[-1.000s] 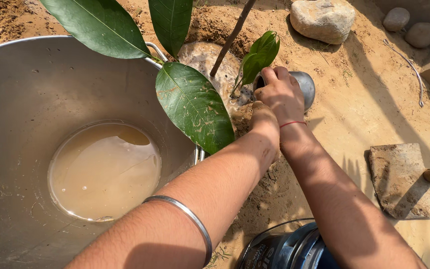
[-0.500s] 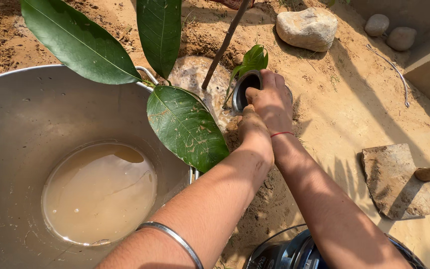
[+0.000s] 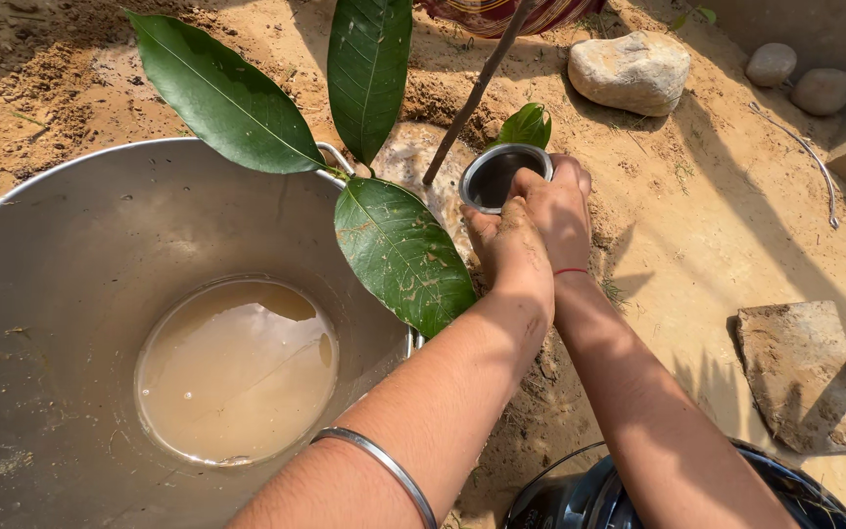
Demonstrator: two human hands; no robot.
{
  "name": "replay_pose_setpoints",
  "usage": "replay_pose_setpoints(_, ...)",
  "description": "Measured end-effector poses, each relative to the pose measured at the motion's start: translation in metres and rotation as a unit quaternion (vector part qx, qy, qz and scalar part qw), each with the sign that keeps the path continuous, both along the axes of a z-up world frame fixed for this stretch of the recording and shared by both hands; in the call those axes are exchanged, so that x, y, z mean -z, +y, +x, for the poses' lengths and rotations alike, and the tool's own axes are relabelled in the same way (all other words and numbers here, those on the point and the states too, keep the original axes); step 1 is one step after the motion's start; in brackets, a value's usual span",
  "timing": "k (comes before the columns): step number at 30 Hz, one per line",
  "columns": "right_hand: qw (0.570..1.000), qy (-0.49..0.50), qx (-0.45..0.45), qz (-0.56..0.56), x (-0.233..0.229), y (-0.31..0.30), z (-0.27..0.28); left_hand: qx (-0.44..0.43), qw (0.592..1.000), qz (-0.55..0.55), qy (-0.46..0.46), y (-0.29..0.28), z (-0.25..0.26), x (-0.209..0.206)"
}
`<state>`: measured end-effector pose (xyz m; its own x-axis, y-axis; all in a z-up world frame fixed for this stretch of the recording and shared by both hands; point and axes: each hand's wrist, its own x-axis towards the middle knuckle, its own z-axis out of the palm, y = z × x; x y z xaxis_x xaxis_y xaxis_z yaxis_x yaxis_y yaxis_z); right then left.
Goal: The person pours water onto a small plant using a metal cup, refills the cup from a bucket, and then uses their hands to press soil around another small plant in the ground.
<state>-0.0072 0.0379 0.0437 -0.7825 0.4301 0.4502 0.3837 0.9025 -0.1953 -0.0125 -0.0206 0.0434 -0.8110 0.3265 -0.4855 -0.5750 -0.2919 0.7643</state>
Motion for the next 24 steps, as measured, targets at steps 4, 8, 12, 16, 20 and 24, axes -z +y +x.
replay_pose_setpoints(4, 0.998, 0.049, -0.021, 0.023, -0.01, -0.013, 0.022, 0.018, 0.99, -0.118, 0.075, -0.011, -0.006, -0.012)
replay_pose_setpoints(8, 0.862, 0.201, 0.106, -0.453, -0.034, -0.032, 0.027, 0.072, 0.977, -0.189, 0.075, -0.032, -0.003, -0.033)
replay_pose_setpoints(12, 0.952, 0.233, -0.007, -0.198, -0.044, -0.051, 0.045, 0.068, 0.961, -0.148, 0.223, -0.051, -0.001, -0.044)
replay_pose_setpoints(16, 0.977, 0.202, -0.067, -0.005, -0.06, -0.068, 0.061, 0.129, 0.921, -0.086, 0.357, -0.098, -0.002, -0.063)
replay_pose_setpoints(20, 0.966, 0.239, -0.1, -0.003, -0.074, -0.089, 0.074, 0.228, 0.877, -0.023, 0.422, -0.152, 0.0, -0.082)
replay_pose_setpoints(24, 0.956, 0.26, -0.137, -0.009, -0.086, -0.113, 0.084, 0.243, 0.756, -0.022, 0.608, -0.212, -0.009, -0.086)
